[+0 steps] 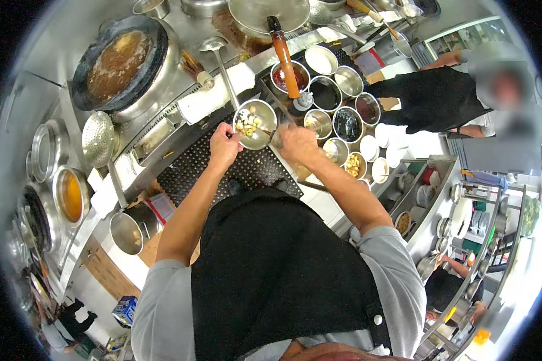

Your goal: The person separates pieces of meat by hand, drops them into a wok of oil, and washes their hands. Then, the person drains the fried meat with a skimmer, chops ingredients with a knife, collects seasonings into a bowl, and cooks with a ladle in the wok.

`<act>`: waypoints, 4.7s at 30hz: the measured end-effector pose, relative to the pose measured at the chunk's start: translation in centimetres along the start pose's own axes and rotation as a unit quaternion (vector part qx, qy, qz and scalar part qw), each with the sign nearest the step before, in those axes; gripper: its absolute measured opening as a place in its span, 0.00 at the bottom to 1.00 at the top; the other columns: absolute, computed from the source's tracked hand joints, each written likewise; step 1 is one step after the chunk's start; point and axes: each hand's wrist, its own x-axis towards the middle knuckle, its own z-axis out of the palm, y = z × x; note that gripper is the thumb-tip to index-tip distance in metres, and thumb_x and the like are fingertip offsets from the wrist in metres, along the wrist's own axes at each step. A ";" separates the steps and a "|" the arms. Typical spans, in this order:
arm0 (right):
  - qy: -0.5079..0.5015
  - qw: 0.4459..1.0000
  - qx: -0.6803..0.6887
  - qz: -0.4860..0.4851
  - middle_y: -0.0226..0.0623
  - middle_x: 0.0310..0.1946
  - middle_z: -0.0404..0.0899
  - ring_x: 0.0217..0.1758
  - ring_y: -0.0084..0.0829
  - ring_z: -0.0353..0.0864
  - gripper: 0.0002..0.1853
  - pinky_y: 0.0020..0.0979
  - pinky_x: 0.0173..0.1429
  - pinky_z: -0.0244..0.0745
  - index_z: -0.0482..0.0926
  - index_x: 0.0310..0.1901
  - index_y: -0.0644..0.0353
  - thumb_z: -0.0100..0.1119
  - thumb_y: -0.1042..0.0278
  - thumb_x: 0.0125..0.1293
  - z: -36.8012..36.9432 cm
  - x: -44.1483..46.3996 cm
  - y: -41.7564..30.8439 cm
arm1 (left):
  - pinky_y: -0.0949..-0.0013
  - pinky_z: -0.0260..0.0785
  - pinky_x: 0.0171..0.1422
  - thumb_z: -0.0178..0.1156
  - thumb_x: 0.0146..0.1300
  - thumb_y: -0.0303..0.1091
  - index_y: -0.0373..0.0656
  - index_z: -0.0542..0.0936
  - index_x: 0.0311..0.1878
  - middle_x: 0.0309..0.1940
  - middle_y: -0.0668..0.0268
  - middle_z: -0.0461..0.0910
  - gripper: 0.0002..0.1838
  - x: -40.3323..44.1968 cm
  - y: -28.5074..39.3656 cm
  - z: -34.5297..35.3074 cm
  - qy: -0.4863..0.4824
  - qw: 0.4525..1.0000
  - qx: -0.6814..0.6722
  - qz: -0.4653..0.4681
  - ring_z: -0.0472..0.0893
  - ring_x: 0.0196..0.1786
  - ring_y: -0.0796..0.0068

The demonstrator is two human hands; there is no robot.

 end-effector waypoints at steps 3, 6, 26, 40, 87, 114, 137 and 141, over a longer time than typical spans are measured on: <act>0.006 1.000 0.024 -0.007 0.48 0.45 0.85 0.49 0.49 0.88 0.26 0.47 0.55 0.82 0.77 0.53 0.60 0.73 0.59 0.54 0.0 -0.7 0.3 | 0.70 0.75 0.27 0.65 0.62 0.22 0.37 0.73 0.36 0.28 0.61 0.81 0.08 -0.2 0.1 0.0 0.000 1.000 -0.011 -0.014 0.82 0.23 0.74; 0.047 0.997 0.051 -0.018 0.47 0.44 0.84 0.49 0.48 0.87 0.27 0.47 0.55 0.81 0.76 0.52 0.58 0.74 0.59 0.52 0.6 -1.5 0.8 | 0.71 0.76 0.27 0.65 0.63 0.22 0.38 0.73 0.36 0.28 0.61 0.80 0.08 -0.9 0.1 0.2 0.001 0.999 -0.033 -0.020 0.82 0.24 0.74; 0.569 0.781 0.176 0.188 0.52 0.60 0.76 0.63 0.50 0.79 0.35 0.46 0.66 0.76 0.71 0.66 0.65 0.77 0.67 0.59 5.9 -0.4 9.9 | 0.70 0.82 0.34 0.63 0.69 0.27 0.42 0.72 0.40 0.32 0.63 0.80 0.07 -3.9 -2.7 -3.8 -0.050 0.980 -0.147 -0.123 0.82 0.29 0.74; 0.595 0.629 0.339 0.369 0.54 0.59 0.76 0.65 0.55 0.75 0.41 0.46 0.69 0.70 0.68 0.69 0.63 0.78 0.68 0.53 10.8 16.3 1.6 | 0.71 0.82 0.34 0.63 0.69 0.24 0.41 0.70 0.41 0.33 0.62 0.80 0.09 6.1 4.4 -13.3 -0.144 0.979 -0.109 -0.099 0.83 0.29 0.72; 0.007 0.985 0.120 0.127 0.54 0.43 0.86 0.47 0.50 0.88 0.35 0.47 0.51 0.85 0.75 0.52 0.69 0.76 0.47 0.54 0.1 0.8 -9.1 | 0.69 0.73 0.24 0.66 0.65 0.23 0.38 0.72 0.38 0.27 0.61 0.80 0.10 8.7 1.2 -5.5 -0.262 0.964 0.040 0.029 0.80 0.22 0.75; 0.459 0.754 0.285 0.373 0.54 0.64 0.75 0.64 0.52 0.78 0.40 0.47 0.65 0.77 0.68 0.71 0.60 0.72 0.58 0.59 8.4 6.5 2.8 | 0.74 0.77 0.33 0.64 0.68 0.25 0.42 0.71 0.41 0.34 0.65 0.78 0.09 4.3 -4.4 -14.4 -0.201 0.977 -0.001 -0.072 0.81 0.34 0.75; 0.004 0.282 0.351 0.893 0.53 0.59 0.82 0.64 0.52 0.80 0.33 0.51 0.64 0.78 0.84 0.52 0.65 0.71 0.41 0.58 45.0 -85.6 -34.9 | 0.69 0.80 0.34 0.63 0.67 0.26 0.41 0.75 0.45 0.30 0.65 0.80 0.07 -64.4 -19.2 33.9 -0.763 0.575 0.272 -0.112 0.81 0.29 0.73; -0.081 0.400 0.337 0.849 0.52 0.56 0.84 0.62 0.47 0.81 0.37 0.49 0.70 0.73 0.86 0.51 0.65 0.75 0.37 0.51 45.7 -85.7 -36.1 | 0.66 0.80 0.33 0.62 0.69 0.26 0.40 0.76 0.44 0.33 0.63 0.80 0.05 -71.1 -26.0 37.5 -0.783 0.536 0.304 -0.087 0.81 0.26 0.71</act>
